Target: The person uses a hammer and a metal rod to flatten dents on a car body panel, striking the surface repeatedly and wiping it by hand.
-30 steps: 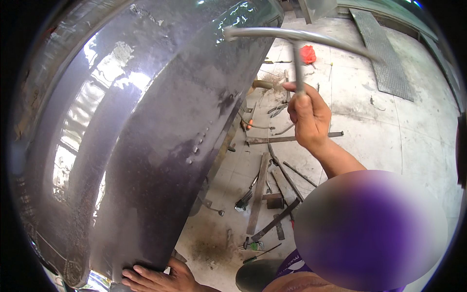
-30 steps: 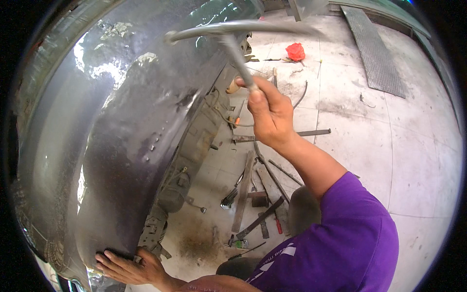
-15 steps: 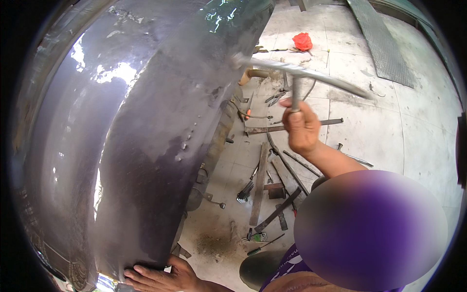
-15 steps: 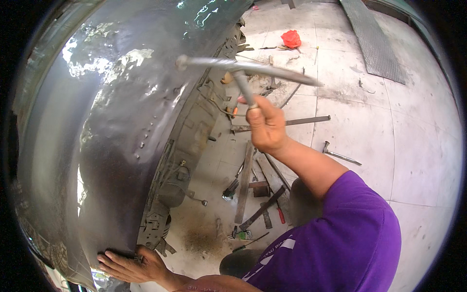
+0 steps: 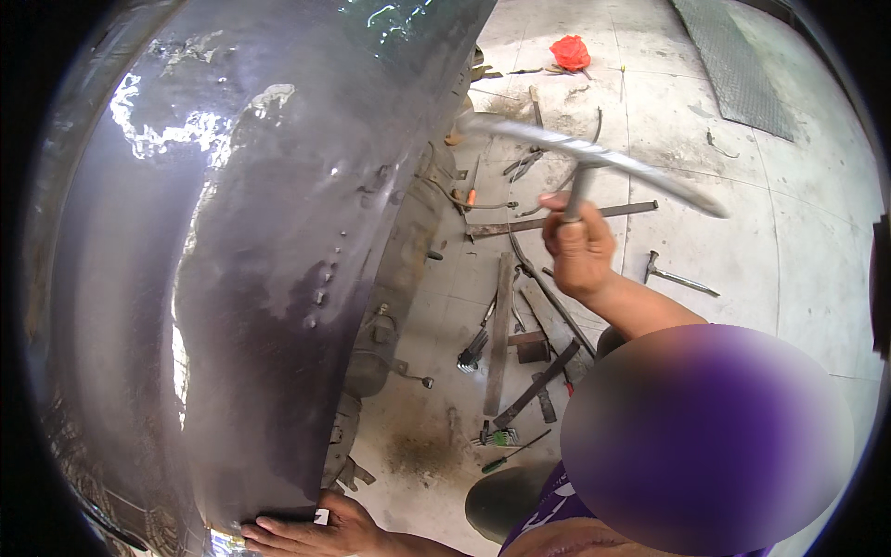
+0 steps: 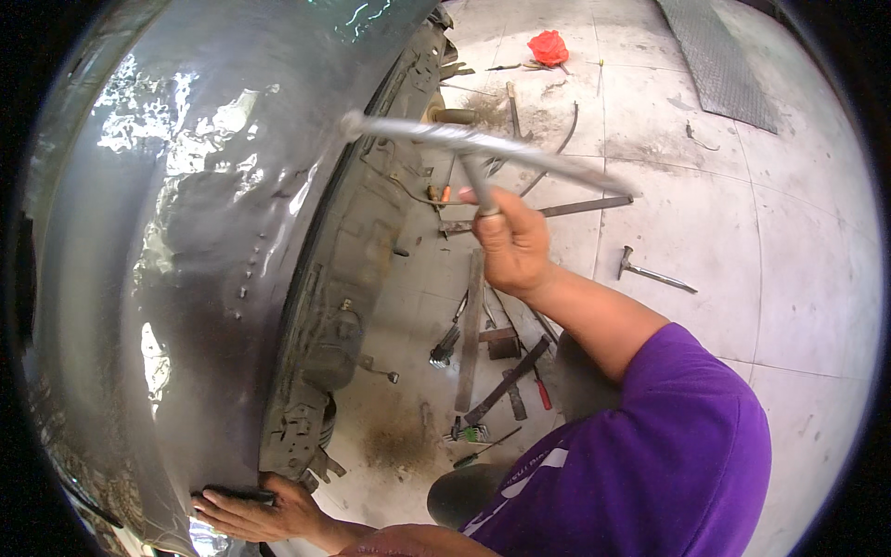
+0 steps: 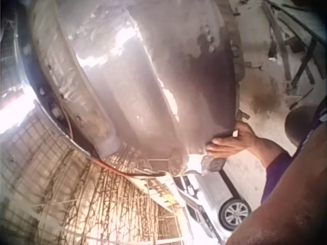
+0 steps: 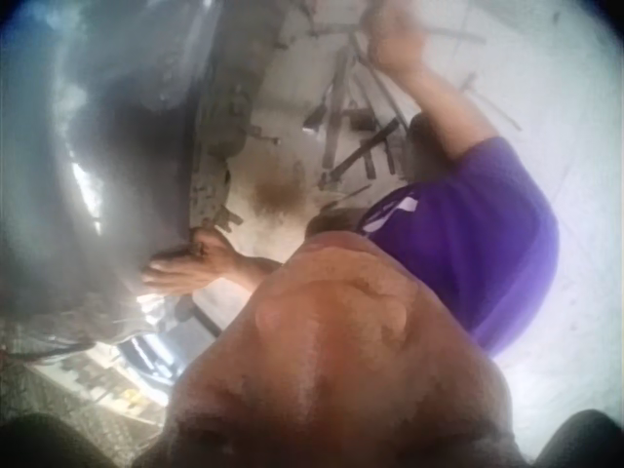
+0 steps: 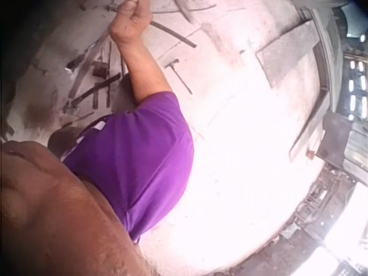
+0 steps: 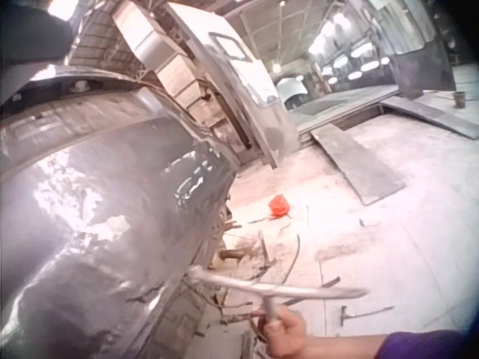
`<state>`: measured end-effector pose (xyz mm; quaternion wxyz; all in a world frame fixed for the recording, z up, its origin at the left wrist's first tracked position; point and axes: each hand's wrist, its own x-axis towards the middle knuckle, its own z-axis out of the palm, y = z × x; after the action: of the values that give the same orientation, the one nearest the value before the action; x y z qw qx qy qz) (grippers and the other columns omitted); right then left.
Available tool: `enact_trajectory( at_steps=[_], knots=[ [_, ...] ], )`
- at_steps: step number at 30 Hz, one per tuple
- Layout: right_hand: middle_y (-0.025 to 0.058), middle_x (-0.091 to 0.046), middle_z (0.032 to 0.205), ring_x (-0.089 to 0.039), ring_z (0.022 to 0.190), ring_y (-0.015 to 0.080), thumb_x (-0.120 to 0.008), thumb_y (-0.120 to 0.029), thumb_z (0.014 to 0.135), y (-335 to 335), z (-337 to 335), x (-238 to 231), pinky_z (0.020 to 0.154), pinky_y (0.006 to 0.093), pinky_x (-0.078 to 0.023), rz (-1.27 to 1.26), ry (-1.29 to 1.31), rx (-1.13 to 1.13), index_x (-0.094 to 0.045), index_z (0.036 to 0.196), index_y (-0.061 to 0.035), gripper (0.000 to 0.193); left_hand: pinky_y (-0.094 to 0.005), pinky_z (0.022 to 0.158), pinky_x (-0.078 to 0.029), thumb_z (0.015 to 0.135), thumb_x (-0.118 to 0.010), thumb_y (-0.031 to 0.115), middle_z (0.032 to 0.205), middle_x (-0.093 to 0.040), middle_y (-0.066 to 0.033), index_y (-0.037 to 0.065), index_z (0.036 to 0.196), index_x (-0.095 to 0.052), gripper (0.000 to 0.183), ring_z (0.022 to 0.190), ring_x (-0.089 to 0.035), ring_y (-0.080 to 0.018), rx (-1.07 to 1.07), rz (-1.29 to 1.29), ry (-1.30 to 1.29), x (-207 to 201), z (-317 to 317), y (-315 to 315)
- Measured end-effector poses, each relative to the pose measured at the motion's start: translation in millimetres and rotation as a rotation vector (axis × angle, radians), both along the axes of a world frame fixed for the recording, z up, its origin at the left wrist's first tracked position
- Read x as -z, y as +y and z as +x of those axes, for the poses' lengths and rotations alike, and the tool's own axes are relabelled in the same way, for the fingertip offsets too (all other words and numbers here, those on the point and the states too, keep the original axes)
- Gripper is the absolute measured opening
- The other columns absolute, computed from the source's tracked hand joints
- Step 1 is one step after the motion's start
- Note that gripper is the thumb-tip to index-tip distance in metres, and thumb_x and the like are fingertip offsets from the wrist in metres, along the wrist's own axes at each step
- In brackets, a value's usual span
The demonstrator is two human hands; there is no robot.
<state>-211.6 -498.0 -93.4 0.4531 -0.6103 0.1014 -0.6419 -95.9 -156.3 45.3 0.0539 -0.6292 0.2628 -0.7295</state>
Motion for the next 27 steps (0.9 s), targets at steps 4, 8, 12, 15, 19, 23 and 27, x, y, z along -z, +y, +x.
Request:
enact_trajectory(
  at_steps=[4,8,12,15,19,23,27],
  knots=[
    [-0.0045,-0.042,0.062,-0.033,0.053,0.0039,-0.044,-0.024,0.099,-2,-2,-6,0.049,0.0201,-0.028,0.021,-0.082,-0.054,-0.055,0.115,0.0015,0.032,-0.0516,0.104,-0.035,0.082,-0.05,0.027,0.139,-0.046,-0.0138,0.007,0.135,-0.046,0.057,0.129,-0.041,-0.036,-0.017,-0.006,0.003,2,2,2],
    [-0.0034,-0.041,0.059,-0.033,0.052,0.0039,-0.044,-0.025,0.099,-13,4,-5,0.048,0.0201,-0.026,-0.033,-0.075,-0.045,-0.054,0.115,0.003,0.034,-0.0517,0.104,-0.035,0.083,-0.05,0.028,0.138,-0.046,-0.0144,0.005,0.135,-0.045,0.058,0.129,-0.041,-0.0357,-0.055,-0.01,-0.003,3,2,0],
    [-0.0028,-0.044,0.058,-0.037,0.051,0.0049,-0.043,-0.026,0.099,-10,-1,-12,0.047,0.0205,-0.028,-0.02,-0.107,-0.038,-0.055,0.113,0.0026,0.034,-0.0501,0.105,-0.035,0.087,-0.047,0.032,0.139,-0.045,-0.0162,0.004,0.136,-0.044,0.056,0.129,-0.041,-0.0352,-0.068,0.001,-0.019,0,1,-3],
    [0.0029,-0.058,0.073,-0.047,0.06,0.0056,-0.046,-0.017,0.097,-14,1,-8,0.056,0.0222,-0.04,-0.132,-0.014,0.117,-0.058,0.114,-0.0003,0.027,-0.0519,0.105,-0.033,0.09,-0.044,0.044,0.14,-0.042,-0.0182,0.004,0.137,-0.042,0.062,0.13,-0.04,-0.0369,-0.037,-0.001,-0.008,1,1,-4],
    [0.0044,-0.06,0.072,-0.05,0.059,0.0069,-0.049,-0.017,0.096,-17,1,-13,0.056,0.0242,-0.043,0.079,-0.115,-0.029,-0.059,0.109,-0.0019,0.022,-0.0552,0.102,-0.033,0.09,-0.04,0.059,0.141,-0.04,-0.0207,0.006,0.137,-0.043,0.072,0.129,-0.039,-0.0404,0.003,-0.053,0.014,2,1,-8],
    [-0.0004,-0.056,0.065,-0.047,0.057,0.0054,-0.047,-0.017,0.097,-29,6,-10,0.054,0.0233,-0.042,0.052,0.088,0.079,-0.059,0.107,-0.0037,0.02,-0.0546,0.1,-0.035,0.09,-0.038,0.059,0.14,-0.041,-0.0222,0.004,0.137,-0.043,0.073,0.127,-0.041,-0.0421,-0.025,-0.041,0.032,5,-3,-7],
    [-0.0034,-0.05,0.06,-0.044,0.056,0.0043,-0.049,-0.022,0.097,-41,-1,-18,0.052,0.0232,-0.039,0.157,-0.219,-0.034,-0.059,0.11,-0.0042,0.024,-0.0548,0.1,-0.034,0.089,-0.04,0.059,0.139,-0.042,-0.0226,0.003,0.137,-0.043,0.074,0.126,-0.041,-0.0433,-0.043,-0.065,0.026,4,-6,-9]
  ],
)
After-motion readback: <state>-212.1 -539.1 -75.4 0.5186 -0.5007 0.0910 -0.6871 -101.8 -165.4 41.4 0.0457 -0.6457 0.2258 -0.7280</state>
